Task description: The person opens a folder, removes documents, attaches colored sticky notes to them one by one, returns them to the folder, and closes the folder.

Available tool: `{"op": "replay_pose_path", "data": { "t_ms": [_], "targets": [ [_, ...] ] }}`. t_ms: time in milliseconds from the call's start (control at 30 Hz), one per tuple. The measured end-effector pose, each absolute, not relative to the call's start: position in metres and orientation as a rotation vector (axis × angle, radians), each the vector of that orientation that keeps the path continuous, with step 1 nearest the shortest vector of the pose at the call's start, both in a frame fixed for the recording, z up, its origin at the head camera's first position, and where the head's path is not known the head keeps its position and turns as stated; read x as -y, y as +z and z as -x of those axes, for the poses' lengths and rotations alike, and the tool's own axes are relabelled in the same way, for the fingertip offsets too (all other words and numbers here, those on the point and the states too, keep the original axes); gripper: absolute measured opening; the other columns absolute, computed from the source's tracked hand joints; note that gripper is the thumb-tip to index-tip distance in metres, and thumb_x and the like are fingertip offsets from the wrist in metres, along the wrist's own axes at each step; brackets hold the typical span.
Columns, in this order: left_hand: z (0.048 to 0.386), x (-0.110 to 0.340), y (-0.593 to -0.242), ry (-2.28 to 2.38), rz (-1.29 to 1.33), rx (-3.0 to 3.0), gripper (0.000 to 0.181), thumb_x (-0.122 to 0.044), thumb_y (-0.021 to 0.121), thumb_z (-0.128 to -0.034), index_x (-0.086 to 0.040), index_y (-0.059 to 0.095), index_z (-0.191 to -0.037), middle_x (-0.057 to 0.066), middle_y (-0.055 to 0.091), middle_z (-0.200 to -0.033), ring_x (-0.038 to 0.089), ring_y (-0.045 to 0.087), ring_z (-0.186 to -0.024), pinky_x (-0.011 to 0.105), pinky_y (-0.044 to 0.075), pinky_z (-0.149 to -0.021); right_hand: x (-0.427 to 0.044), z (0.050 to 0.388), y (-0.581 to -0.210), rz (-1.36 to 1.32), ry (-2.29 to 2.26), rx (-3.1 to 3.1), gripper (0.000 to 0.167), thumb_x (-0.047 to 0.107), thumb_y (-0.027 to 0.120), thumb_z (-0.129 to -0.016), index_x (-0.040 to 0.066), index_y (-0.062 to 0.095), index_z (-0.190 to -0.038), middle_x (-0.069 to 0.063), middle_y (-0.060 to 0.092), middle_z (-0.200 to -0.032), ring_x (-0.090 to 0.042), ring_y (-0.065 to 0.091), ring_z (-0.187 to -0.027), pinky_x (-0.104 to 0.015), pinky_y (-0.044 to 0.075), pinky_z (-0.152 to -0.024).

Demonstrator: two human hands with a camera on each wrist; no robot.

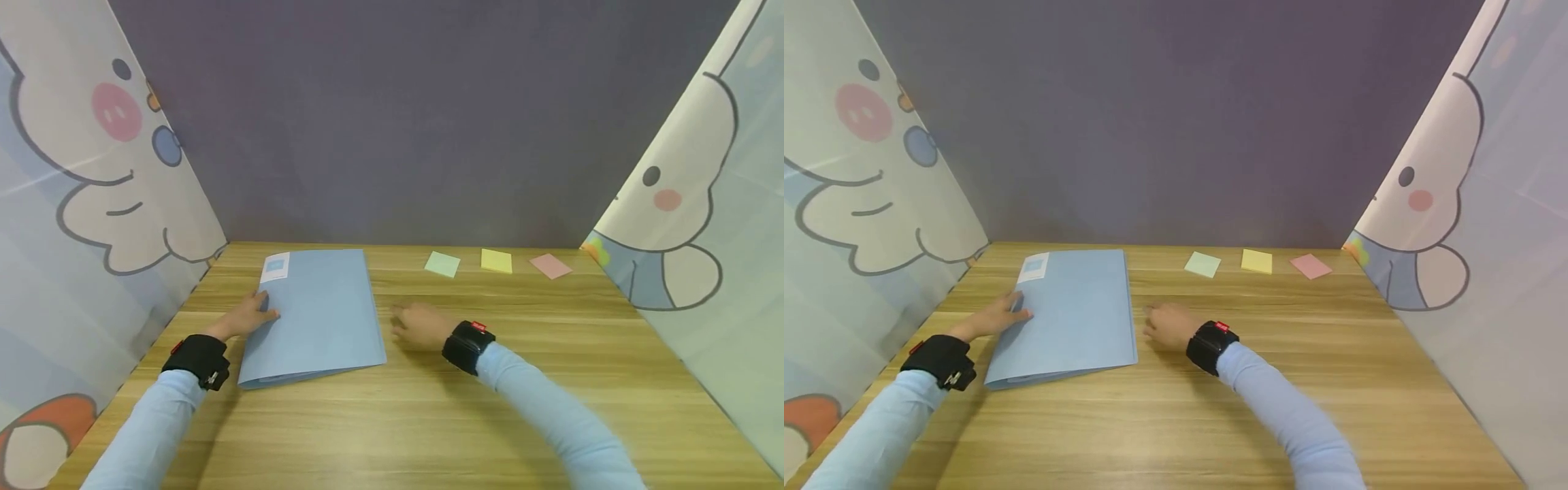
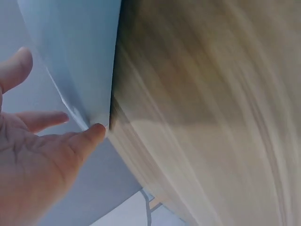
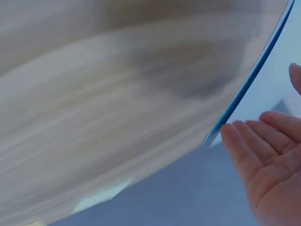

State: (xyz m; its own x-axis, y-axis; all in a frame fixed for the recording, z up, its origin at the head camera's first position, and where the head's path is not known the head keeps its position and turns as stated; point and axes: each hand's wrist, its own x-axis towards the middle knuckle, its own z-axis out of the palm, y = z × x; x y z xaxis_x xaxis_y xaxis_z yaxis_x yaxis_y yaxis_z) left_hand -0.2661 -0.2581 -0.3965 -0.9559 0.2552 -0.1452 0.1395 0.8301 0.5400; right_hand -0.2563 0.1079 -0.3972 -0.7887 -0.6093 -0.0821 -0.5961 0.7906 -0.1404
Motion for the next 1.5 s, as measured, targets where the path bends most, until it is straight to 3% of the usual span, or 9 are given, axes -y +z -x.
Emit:
{"op": "replay_pose_path", "data": {
  "t_ms": [167,433,867,1267,1500],
  "targets": [
    [0.273,0.255,-0.402,0.766,-0.299,-2.777,0.071,-0.022,0.051,-0.0932,0.026,0.015,-0.132,0.047,0.002,-0.137,0.059,0.01,-0.127,0.062,0.017,-0.104,-0.068,0.259,-0.41,1.168,0.147,-2.797,0.056,0.037,0.048,-0.094,0.003,0.039,-0.138,-0.014,0.036,-0.145,-0.023,0.034,-0.134,-0.032,0.028,-0.109],
    [0.276,0.247,-0.405,0.745,-0.285,-2.795,0.07,-0.021,0.051,-0.0931,0.024,0.015,-0.133,0.045,0.003,-0.139,0.058,0.011,-0.127,0.062,0.017,-0.104,-0.056,0.256,-0.418,1.13,0.269,-2.759,0.054,0.037,0.043,-0.096,0.004,0.037,-0.139,-0.011,0.034,-0.146,-0.019,0.033,-0.135,-0.028,0.027,-0.11],
    [0.273,0.211,-0.403,0.735,-0.397,-2.804,0.068,-0.021,0.05,-0.0935,0.023,0.017,-0.134,0.043,0.003,-0.141,0.055,0.011,-0.13,0.06,0.017,-0.106,-0.091,0.232,-0.41,1.108,0.162,-2.794,0.051,0.033,0.048,-0.095,0.0,0.044,-0.133,-0.017,0.041,-0.14,-0.025,0.042,-0.129,-0.033,0.034,-0.106],
    [0.246,0.173,-0.401,0.695,-0.383,-2.783,0.067,-0.02,0.049,-0.0949,0.018,0.015,-0.138,0.037,-0.002,-0.145,0.049,0.006,-0.134,0.057,0.016,-0.108,-0.129,0.197,-0.411,1.125,0.103,-2.864,0.049,0.033,0.052,-0.093,-0.001,0.049,-0.129,-0.018,0.046,-0.136,-0.027,0.047,-0.123,-0.036,0.039,-0.101],
    [0.231,0.157,-0.406,0.646,-0.416,-2.809,0.066,-0.019,0.05,-0.0944,0.021,0.017,-0.135,0.04,0.001,-0.143,0.049,0.006,-0.134,0.055,0.018,-0.108,-0.148,0.178,-0.414,1.179,0.085,-2.879,0.05,0.034,0.052,-0.092,-0.001,0.05,-0.128,-0.018,0.047,-0.135,-0.028,0.049,-0.122,-0.037,0.042,-0.099]
  ]
}}
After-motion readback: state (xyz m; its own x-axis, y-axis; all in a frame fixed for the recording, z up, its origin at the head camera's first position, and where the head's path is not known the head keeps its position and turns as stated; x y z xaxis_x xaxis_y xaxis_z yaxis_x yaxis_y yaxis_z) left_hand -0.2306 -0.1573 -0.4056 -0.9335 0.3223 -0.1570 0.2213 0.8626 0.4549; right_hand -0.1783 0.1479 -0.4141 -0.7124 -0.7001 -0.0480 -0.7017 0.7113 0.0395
